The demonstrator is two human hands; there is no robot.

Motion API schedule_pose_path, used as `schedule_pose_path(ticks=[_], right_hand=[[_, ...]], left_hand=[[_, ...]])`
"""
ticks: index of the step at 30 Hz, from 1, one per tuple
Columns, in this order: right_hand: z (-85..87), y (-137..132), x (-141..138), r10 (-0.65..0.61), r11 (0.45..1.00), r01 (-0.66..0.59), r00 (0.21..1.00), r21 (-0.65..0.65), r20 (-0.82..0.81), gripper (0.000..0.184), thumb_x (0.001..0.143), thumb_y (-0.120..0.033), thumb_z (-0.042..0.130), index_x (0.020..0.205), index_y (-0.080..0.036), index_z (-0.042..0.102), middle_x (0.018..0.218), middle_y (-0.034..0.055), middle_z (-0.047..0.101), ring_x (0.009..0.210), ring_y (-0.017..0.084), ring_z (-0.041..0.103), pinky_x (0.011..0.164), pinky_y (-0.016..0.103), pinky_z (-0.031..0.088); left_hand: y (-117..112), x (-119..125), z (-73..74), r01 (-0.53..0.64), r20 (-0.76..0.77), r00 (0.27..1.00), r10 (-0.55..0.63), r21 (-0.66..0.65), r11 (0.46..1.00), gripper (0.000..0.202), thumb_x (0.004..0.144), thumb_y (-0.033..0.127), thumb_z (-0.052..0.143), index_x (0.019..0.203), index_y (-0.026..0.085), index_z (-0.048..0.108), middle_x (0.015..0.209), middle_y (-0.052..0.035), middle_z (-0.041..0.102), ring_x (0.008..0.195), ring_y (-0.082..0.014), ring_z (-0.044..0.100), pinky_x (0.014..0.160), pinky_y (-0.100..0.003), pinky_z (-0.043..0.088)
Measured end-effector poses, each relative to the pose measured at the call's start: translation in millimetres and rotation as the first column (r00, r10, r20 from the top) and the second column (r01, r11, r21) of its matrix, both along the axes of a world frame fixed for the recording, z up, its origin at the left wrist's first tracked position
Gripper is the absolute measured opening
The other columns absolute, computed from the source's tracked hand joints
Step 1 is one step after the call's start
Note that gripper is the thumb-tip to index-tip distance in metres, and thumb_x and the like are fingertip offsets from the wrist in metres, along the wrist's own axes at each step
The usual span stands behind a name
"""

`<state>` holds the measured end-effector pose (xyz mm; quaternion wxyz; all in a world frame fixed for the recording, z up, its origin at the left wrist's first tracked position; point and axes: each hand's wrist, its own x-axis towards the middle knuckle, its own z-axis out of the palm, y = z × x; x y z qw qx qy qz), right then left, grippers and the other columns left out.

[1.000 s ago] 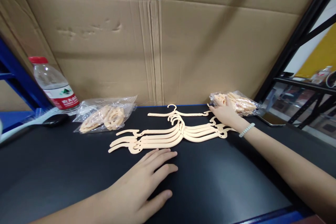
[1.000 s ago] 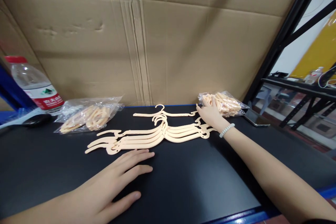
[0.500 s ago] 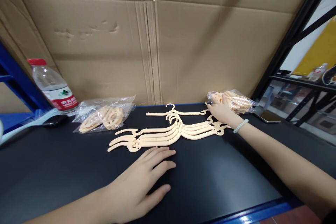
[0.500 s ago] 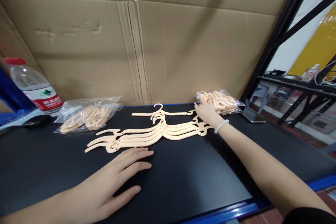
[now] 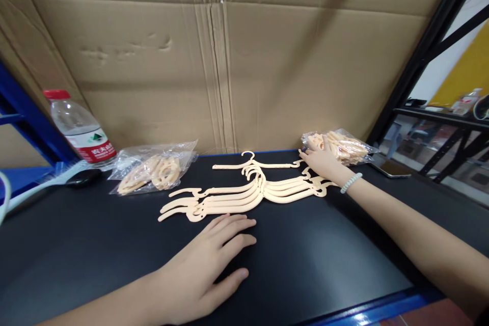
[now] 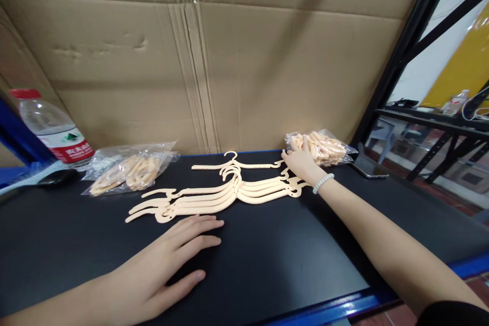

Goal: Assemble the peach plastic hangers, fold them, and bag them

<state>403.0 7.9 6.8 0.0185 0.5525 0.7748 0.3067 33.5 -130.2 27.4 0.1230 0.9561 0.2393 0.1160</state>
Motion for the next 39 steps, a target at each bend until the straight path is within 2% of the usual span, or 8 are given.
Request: schedule_pose_path(ticks=[15,21,27,28,30,31,34,39], right_hand=[[10.1,5.5,-4.8,0.152,0.986,-0.103,0.887,0.133,-0.436,0.035,0.085,-0.011,0.040,0.110,-0.015,0.064,0.103,0.0152,0.067,0.107,0.033,0.051,0.097,0.059,0.024],[25.3,-0.5,-16.6,0.299,0.954,-0.191,0.619,0.230,-0.726,0.025,0.088,-0.022,0.043,0.089,-0.017,0.067,0.087,0.0109,0.067,0.086,0.026,0.060,0.080,0.042,0.044],[37.0,-34.2,-69.0,0.282,0.919,-0.350,0.265,0.181,-0.922,0.029,0.089,-0.035,0.052,0.103,-0.013,0.064,0.078,0.0071,0.070,0.070,0.019,0.066,0.068,0.035,0.054],[38.8,-44.3,-80.9,0.248,0.899,-0.411,0.189,0.153,-0.950,0.030,0.088,-0.037,0.055,0.104,-0.013,0.063,0.079,0.0060,0.070,0.069,0.017,0.067,0.068,0.033,0.055],[42.0,-66.3,-104.0,-0.074,0.788,-0.614,-0.178,0.052,-0.981,0.030,0.081,-0.035,0.067,0.102,-0.015,0.064,0.083,0.0053,0.070,0.073,0.016,0.067,0.074,0.033,0.055],[43.2,-77.3,-114.5,-0.203,0.730,-0.683,-0.254,0.027,-0.946,0.030,0.076,-0.034,0.073,0.099,-0.016,0.065,0.083,0.0040,0.069,0.073,0.016,0.067,0.075,0.033,0.055],[43.2,-105.1,-139.9,-0.353,0.607,-0.794,-0.252,-0.016,-0.901,0.025,0.073,-0.032,0.077,0.090,-0.018,0.067,0.084,0.0034,0.070,0.077,0.017,0.067,0.075,0.032,0.054],[37.2,-118.0,-156.7,-0.231,0.596,-0.803,-0.131,-0.034,-0.964,0.016,0.074,-0.029,0.076,0.084,-0.019,0.070,0.082,0.0027,0.070,0.075,0.018,0.067,0.071,0.032,0.055]], left_hand=[[-0.5,0.3,1.6,0.001,0.079,0.997,0.003,-0.047,0.999,0.041,0.087,0.019,0.054,0.128,0.026,0.053,0.142,-0.0097,0.049,0.130,-0.0306,0.044,0.108,-0.048,0.038],[-4.2,2.5,3.5,-0.032,0.117,0.992,0.037,-0.047,0.998,0.041,0.083,0.017,0.057,0.123,0.026,0.057,0.139,-0.0087,0.052,0.129,-0.0301,0.045,0.108,-0.047,0.038],[-8.2,5.1,4.0,-0.082,0.235,0.964,0.125,-0.183,0.980,0.041,0.088,0.018,0.054,0.128,0.027,0.049,0.133,-0.0073,0.056,0.123,-0.0238,0.052,0.105,-0.038,0.043],[-8.5,6.1,2.8,-0.121,0.273,0.945,0.183,-0.230,0.966,0.041,0.089,0.020,0.054,0.129,0.027,0.048,0.130,-0.0069,0.058,0.120,-0.0231,0.054,0.104,-0.038,0.044],[-8.6,9.3,0.7,-0.172,0.353,0.886,0.300,-0.350,0.921,0.037,0.089,0.022,0.055,0.125,0.027,0.050,0.122,-0.0068,0.061,0.112,-0.0224,0.058,0.098,-0.037,0.048],[-8.3,11.4,-0.1,-0.171,0.391,0.850,0.352,-0.427,0.888,0.034,0.088,0.023,0.055,0.122,0.026,0.051,0.119,-0.0071,0.062,0.107,-0.0219,0.061,0.094,-0.037,0.050],[-6.3,18.8,-0.9,-0.064,0.476,0.737,0.480,-0.657,0.751,0.031,0.086,0.026,0.059,0.117,0.022,0.053,0.111,-0.0083,0.064,0.091,-0.0193,0.066,0.083,-0.034,0.054],[-3.1,25.9,0.0,0.040,0.448,0.635,0.630,-0.833,0.552,0.026,0.079,0.035,0.072,0.092,0.016,0.060,0.080,-0.0040,0.068,0.072,-0.0170,0.066,0.073,-0.032,0.054]])
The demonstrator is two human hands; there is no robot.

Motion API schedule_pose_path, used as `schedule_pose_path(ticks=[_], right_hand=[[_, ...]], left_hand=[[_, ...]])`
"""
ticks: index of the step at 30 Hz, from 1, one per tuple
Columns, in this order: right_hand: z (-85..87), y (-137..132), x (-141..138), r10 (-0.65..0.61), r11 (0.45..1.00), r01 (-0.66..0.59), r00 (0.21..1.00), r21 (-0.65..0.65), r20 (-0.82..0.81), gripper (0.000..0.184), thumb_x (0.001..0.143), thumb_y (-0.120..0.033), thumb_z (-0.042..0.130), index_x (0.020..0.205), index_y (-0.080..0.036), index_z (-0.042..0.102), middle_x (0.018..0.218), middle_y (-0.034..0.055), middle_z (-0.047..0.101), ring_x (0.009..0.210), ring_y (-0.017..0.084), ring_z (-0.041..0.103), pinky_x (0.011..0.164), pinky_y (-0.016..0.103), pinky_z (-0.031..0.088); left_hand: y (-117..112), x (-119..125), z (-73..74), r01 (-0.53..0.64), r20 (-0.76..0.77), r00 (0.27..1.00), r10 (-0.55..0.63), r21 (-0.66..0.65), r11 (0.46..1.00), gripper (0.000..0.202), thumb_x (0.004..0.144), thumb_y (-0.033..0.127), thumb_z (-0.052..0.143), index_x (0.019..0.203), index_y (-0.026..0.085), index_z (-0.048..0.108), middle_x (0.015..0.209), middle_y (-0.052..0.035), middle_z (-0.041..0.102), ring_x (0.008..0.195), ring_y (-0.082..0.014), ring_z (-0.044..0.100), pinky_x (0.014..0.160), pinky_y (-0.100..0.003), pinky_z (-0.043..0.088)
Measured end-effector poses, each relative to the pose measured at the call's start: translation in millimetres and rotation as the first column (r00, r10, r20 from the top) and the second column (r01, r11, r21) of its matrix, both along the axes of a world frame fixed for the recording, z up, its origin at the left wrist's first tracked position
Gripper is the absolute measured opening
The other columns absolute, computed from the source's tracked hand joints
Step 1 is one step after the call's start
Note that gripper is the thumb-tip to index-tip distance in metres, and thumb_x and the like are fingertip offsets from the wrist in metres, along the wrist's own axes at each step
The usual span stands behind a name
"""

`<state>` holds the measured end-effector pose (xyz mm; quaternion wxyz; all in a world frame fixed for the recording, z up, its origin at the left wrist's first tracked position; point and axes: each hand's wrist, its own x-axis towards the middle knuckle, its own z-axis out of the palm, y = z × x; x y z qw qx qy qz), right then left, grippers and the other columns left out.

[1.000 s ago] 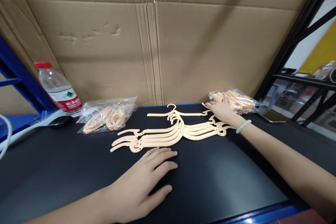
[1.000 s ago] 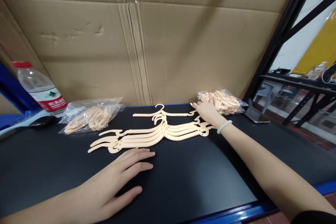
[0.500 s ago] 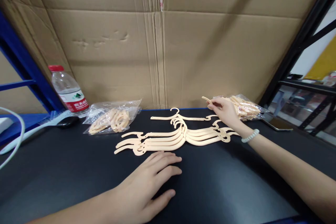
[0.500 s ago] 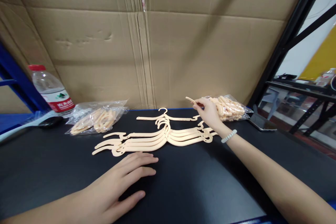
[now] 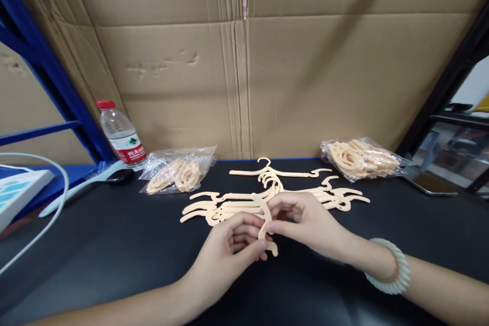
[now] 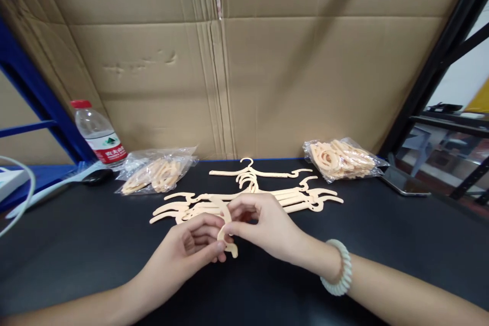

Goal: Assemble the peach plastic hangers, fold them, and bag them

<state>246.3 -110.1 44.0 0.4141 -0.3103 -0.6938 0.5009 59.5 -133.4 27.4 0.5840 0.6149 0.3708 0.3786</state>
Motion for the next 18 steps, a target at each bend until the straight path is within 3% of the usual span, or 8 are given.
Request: schedule_pose_path(ticks=[2,4,5,6,7,8,13,18], right_hand=[[-0.5,10.3,6.9,-0.051,0.995,0.047,0.998,0.086,0.044,0.015,0.077,-0.031,0.073,0.087,-0.019,0.071,0.084,0.0034,0.071,0.077,0.019,0.068,0.071,0.032,0.056],[-1.1,28.3,23.2,-0.205,0.950,0.166,0.971,0.266,0.124,0.015,0.083,-0.033,0.067,0.090,-0.020,0.071,0.086,0.0038,0.073,0.078,0.019,0.068,0.071,0.032,0.056],[-2.2,39.0,34.1,-0.310,0.889,0.213,0.932,0.404,0.190,0.016,0.086,-0.033,0.064,0.093,-0.020,0.070,0.088,0.0044,0.073,0.080,0.020,0.068,0.073,0.033,0.056],[-4.2,50.0,45.8,-0.430,0.796,0.237,0.869,0.557,0.246,0.017,0.088,-0.032,0.060,0.097,-0.020,0.070,0.091,0.0053,0.073,0.082,0.021,0.068,0.077,0.035,0.055],[-7.3,60.7,57.5,-0.537,0.708,0.214,0.782,0.673,0.317,0.019,0.091,-0.029,0.055,0.099,-0.019,0.069,0.095,0.0069,0.073,0.087,0.022,0.068,0.082,0.037,0.054],[-11.3,70.5,68.5,-0.605,0.659,0.149,0.687,0.737,0.403,0.022,0.092,-0.026,0.051,0.103,-0.019,0.068,0.101,0.0084,0.072,0.093,0.023,0.067,0.086,0.039,0.054],[-33.8,100.0,95.2,-0.594,0.688,0.015,0.586,0.725,0.551,0.031,0.089,-0.016,0.047,0.114,-0.011,0.064,0.118,0.0163,0.067,0.108,0.028,0.063,0.094,0.045,0.050],[-35.0,105.5,92.7,-0.572,0.709,-0.068,0.527,0.702,0.629,0.024,0.088,-0.014,0.048,0.099,-0.014,0.068,0.101,0.0137,0.070,0.094,0.027,0.064,0.087,0.044,0.051]], left_hand=[[1.4,-0.7,1.4,-0.052,0.023,0.998,0.053,-0.033,0.998,0.028,0.076,0.038,0.075,0.084,0.015,0.061,0.076,-0.0039,0.067,0.070,-0.0171,0.066,0.071,-0.031,0.053],[3.1,-2.8,3.6,-0.107,0.038,0.993,0.109,-0.045,0.993,0.028,0.074,0.037,0.076,0.081,0.015,0.061,0.075,-0.0041,0.068,0.069,-0.0167,0.065,0.070,-0.030,0.052],[3.9,-4.3,4.9,-0.130,0.047,0.990,0.133,-0.047,0.990,0.028,0.074,0.037,0.076,0.080,0.015,0.060,0.075,-0.0039,0.068,0.069,-0.0161,0.064,0.069,-0.029,0.051],[4.6,-5.9,6.0,-0.150,0.059,0.987,0.152,-0.050,0.987,0.027,0.075,0.036,0.076,0.080,0.015,0.060,0.076,-0.0036,0.067,0.069,-0.0153,0.064,0.069,-0.028,0.050],[5.3,-7.6,7.0,-0.162,0.073,0.983,0.166,-0.057,0.985,0.025,0.076,0.035,0.075,0.080,0.015,0.060,0.076,-0.0033,0.067,0.069,-0.0146,0.063,0.069,-0.026,0.050],[5.9,-9.2,7.8,-0.172,0.089,0.980,0.177,-0.069,0.983,0.024,0.077,0.034,0.073,0.080,0.015,0.059,0.077,-0.0029,0.067,0.070,-0.0141,0.063,0.069,-0.026,0.049],[7.4,-15.5,8.7,-0.218,0.162,0.957,0.243,-0.156,0.963,0.022,0.083,0.034,0.067,0.088,0.018,0.053,0.080,-0.0013,0.066,0.074,-0.0151,0.064,0.074,-0.028,0.050],[7.0,-17.4,8.8,-0.230,0.188,0.947,0.259,-0.163,0.959,0.023,0.087,0.037,0.062,0.090,0.019,0.047,0.085,-0.0039,0.070,0.072,-0.0158,0.065,0.073,-0.030,0.050]])
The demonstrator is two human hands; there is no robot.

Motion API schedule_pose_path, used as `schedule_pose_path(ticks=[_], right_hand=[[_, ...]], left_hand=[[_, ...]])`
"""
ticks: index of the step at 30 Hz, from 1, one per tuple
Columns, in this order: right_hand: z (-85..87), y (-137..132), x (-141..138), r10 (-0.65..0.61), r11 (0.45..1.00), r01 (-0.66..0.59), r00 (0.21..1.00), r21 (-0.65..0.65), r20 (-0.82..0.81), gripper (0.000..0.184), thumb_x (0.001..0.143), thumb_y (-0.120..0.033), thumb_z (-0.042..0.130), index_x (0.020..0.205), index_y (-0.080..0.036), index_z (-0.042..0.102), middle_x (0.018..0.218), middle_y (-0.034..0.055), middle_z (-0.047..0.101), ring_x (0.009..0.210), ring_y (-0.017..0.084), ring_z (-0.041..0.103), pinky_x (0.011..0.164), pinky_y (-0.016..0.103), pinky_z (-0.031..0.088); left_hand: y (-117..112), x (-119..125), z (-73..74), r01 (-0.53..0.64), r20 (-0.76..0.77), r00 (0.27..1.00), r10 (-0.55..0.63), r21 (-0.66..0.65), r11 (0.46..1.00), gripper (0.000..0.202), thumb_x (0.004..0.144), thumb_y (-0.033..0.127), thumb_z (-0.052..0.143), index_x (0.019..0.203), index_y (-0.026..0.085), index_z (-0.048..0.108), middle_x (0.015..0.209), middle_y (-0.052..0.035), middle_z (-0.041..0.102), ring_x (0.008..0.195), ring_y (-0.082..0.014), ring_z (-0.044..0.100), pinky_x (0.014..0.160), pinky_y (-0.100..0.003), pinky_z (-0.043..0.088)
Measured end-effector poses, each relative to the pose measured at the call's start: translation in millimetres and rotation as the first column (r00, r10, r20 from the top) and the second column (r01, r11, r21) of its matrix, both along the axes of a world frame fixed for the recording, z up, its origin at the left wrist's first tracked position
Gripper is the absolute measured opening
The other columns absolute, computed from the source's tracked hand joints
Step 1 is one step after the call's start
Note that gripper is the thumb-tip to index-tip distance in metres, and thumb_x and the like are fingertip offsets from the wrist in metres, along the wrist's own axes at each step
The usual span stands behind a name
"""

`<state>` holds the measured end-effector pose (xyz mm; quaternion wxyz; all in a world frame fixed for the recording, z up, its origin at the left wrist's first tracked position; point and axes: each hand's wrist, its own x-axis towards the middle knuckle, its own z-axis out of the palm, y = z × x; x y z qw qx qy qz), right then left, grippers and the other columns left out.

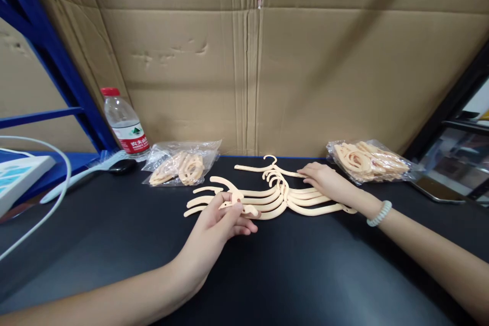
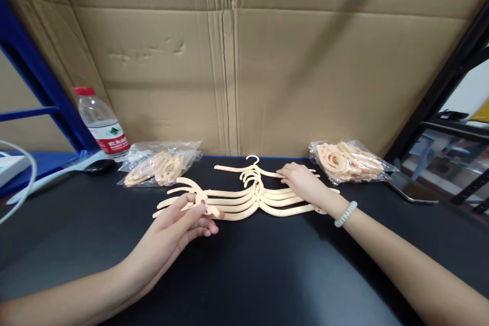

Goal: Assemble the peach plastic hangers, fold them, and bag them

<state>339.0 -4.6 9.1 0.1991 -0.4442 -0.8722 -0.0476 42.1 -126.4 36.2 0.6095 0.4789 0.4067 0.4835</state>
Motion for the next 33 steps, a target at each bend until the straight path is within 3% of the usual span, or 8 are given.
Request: schedule_pose_path(ticks=[7,15,19,22,26,33], right_hand=[[13.2,-9.9,0.4,-0.030,1.000,0.030,0.999,-0.004,-0.018,0.014,0.086,-0.016,0.049,0.083,-0.017,0.062,0.081,0.0063,0.064,0.068,0.018,0.060,0.064,0.029,0.049],[26.2,-24.3,8.7,-0.042,0.997,0.049,0.991,0.053,-0.124,0.006,0.085,-0.020,0.049,0.079,-0.022,0.048,0.070,0.0007,0.060,0.061,0.017,0.058,0.057,0.027,0.043],[38.1,-32.3,12.0,0.005,0.996,0.022,0.957,0.088,-0.290,0.003,0.087,-0.023,0.048,0.089,-0.022,0.048,0.080,0.0037,0.062,0.073,0.020,0.061,0.066,0.030,0.048],[47.9,-37.3,15.5,0.049,0.999,-0.041,0.941,0.030,-0.334,0.017,0.091,-0.027,0.046,0.106,-0.022,0.050,0.086,0.0052,0.063,0.078,0.021,0.061,0.068,0.031,0.048],[56.0,-43.2,17.2,0.048,0.997,-0.061,0.954,-0.036,-0.295,0.021,0.096,-0.033,0.040,0.091,-0.022,0.057,0.071,0.0013,0.059,0.064,0.017,0.056,0.060,0.029,0.043],[57.7,-50.9,12.7,0.112,0.975,-0.154,0.963,-0.157,-0.247,0.029,0.098,-0.039,0.040,0.093,-0.019,0.061,0.074,0.0021,0.060,0.063,0.016,0.052,0.057,0.029,0.039]], left_hand=[[1.7,-2.5,2.8,0.000,-0.053,0.999,0.006,0.103,0.995,0.024,0.086,0.034,0.064,0.086,0.019,0.046,0.080,-0.0025,0.069,0.070,-0.0137,0.062,0.068,-0.027,0.047],[4.9,-3.4,9.4,-0.015,-0.077,0.997,0.027,0.148,0.989,0.020,0.080,0.028,0.073,0.079,0.017,0.056,0.078,0.0010,0.062,0.069,-0.0106,0.056,0.068,-0.023,0.046],[6.8,-5.5,11.5,-0.054,-0.079,0.995,0.068,0.167,0.984,0.015,0.080,0.027,0.072,0.083,0.016,0.062,0.078,0.0010,0.060,0.070,-0.0110,0.054,0.068,-0.022,0.044],[9.1,-8.0,13.6,-0.060,-0.066,0.995,0.075,0.199,0.978,0.015,0.081,0.028,0.072,0.081,0.017,0.062,0.077,0.0018,0.056,0.069,-0.0098,0.049,0.065,-0.021,0.041],[11.1,-9.5,14.2,-0.056,-0.048,0.997,0.067,0.205,0.977,0.018,0.081,0.028,0.072,0.077,0.017,0.059,0.075,0.0026,0.051,0.068,-0.0092,0.044,0.062,-0.020,0.038],[19.1,-13.2,4.9,-0.077,0.017,0.997,0.075,0.188,0.979,0.018,0.082,0.030,0.072,0.082,0.017,0.059,0.072,0.0021,0.050,0.070,-0.0109,0.043,0.064,-0.021,0.037]])
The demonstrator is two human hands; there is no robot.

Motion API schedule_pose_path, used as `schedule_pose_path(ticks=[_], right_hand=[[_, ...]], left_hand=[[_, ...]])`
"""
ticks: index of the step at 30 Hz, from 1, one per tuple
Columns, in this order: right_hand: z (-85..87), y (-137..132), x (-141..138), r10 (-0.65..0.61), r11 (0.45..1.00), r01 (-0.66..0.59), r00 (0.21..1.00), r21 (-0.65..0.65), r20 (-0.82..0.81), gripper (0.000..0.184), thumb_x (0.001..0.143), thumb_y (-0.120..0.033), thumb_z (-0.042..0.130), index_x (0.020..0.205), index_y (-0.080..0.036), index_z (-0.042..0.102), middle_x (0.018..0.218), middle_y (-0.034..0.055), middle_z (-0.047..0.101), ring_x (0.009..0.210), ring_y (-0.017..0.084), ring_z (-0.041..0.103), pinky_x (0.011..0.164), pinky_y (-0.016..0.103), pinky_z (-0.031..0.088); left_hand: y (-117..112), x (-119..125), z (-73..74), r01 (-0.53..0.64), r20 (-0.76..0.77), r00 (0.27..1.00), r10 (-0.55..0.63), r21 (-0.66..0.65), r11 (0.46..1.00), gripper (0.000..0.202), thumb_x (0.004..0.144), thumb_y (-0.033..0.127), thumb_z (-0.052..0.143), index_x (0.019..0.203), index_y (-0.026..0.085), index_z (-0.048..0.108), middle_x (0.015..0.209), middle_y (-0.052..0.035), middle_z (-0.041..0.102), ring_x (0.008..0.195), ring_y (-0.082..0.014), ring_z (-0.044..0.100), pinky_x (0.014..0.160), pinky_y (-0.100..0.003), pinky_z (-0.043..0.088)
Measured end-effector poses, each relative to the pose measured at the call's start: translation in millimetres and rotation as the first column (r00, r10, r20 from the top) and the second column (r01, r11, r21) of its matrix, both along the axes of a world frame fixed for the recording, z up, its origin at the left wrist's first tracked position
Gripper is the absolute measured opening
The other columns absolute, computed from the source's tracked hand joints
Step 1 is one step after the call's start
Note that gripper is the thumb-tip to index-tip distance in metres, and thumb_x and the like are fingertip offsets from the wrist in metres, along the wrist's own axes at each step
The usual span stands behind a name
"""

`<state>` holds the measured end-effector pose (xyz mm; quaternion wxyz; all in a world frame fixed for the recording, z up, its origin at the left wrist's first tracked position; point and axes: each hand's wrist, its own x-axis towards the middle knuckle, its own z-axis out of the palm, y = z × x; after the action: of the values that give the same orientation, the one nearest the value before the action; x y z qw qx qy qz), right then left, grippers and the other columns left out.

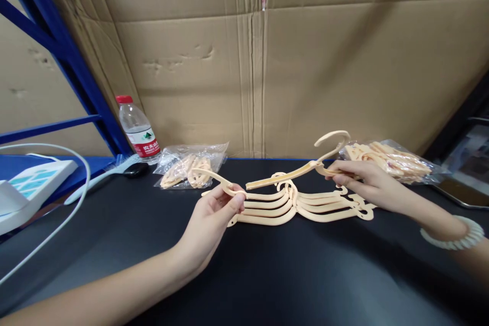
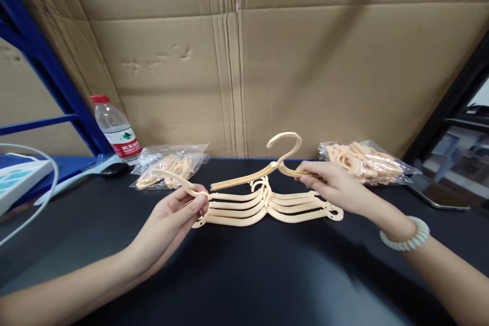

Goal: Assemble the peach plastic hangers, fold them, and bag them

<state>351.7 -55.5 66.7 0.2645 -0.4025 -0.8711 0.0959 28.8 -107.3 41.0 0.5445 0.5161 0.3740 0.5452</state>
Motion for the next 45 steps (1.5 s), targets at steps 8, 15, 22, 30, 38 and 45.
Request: schedule_pose_path(ticks=[8,15,22,30,38,45], right_hand=[[0.0,-1.1,-0.5,0.035,0.998,-0.034,0.999,-0.049,0.009,0.030,0.097,-0.038,0.041,0.086,-0.018,0.060,0.070,0.0016,0.059,0.062,0.016,0.051,0.056,0.029,0.037],[0.0,-2.1,-2.4,0.059,0.997,-0.058,0.998,-0.044,0.012,0.030,0.097,-0.039,0.041,0.090,-0.018,0.062,0.074,0.0030,0.062,0.065,0.017,0.055,0.057,0.029,0.038],[-2.4,-8.0,-11.7,0.075,0.997,-0.075,0.997,-0.036,0.006,0.031,0.097,-0.039,0.041,0.086,-0.019,0.061,0.072,0.0019,0.061,0.063,0.016,0.054,0.058,0.028,0.039],[-1.1,-11.2,-15.4,0.023,0.999,-0.023,1.000,0.027,0.008,0.030,0.097,-0.037,0.040,0.088,-0.019,0.062,0.073,0.0033,0.063,0.062,0.017,0.056,0.057,0.028,0.041],[-1.2,-11.0,-15.0,0.036,0.995,-0.036,0.999,0.092,-0.003,0.027,0.096,-0.033,0.041,0.088,-0.020,0.063,0.075,0.0035,0.065,0.063,0.017,0.058,0.057,0.029,0.043],[1.0,-12.4,-15.0,0.020,0.994,-0.019,1.000,0.111,-0.008,0.026,0.096,-0.034,0.042,0.087,-0.020,0.063,0.072,0.0037,0.064,0.060,0.017,0.056,0.056,0.029,0.042]], left_hand=[[-2.3,0.0,0.7,0.042,0.119,0.992,-0.034,-0.073,0.996,0.013,0.085,0.026,0.068,0.082,0.018,0.059,0.090,-0.0003,0.057,0.081,-0.0121,0.052,0.075,-0.024,0.045],[-5.4,0.4,3.1,0.138,0.186,0.975,-0.124,-0.066,0.988,0.012,0.083,0.022,0.068,0.080,0.016,0.058,0.093,-0.0042,0.066,0.077,-0.0150,0.062,0.080,-0.030,0.049],[-3.3,-0.3,-1.1,0.089,0.170,0.983,-0.075,-0.078,0.993,0.012,0.079,0.014,0.069,0.076,0.016,0.058,0.076,-0.0001,0.063,0.065,-0.0104,0.056,0.065,-0.021,0.045],[-5.0,-0.1,3.2,0.061,0.210,0.977,-0.032,-0.137,0.989,0.012,0.074,0.012,0.069,0.070,0.015,0.058,0.077,-0.0024,0.065,0.066,-0.0135,0.059,0.070,-0.026,0.048],[-7.0,0.4,3.5,0.046,0.214,0.977,-0.014,-0.146,0.988,0.016,0.069,0.008,0.070,0.068,0.015,0.056,0.073,-0.0003,0.065,0.063,-0.0127,0.059,0.068,-0.024,0.047],[-7.7,0.9,6.7,0.052,0.210,0.978,-0.016,-0.171,0.984,0.013,0.073,0.007,0.066,0.067,0.015,0.056,0.076,-0.0018,0.066,0.065,-0.0139,0.061,0.071,-0.027,0.048]])
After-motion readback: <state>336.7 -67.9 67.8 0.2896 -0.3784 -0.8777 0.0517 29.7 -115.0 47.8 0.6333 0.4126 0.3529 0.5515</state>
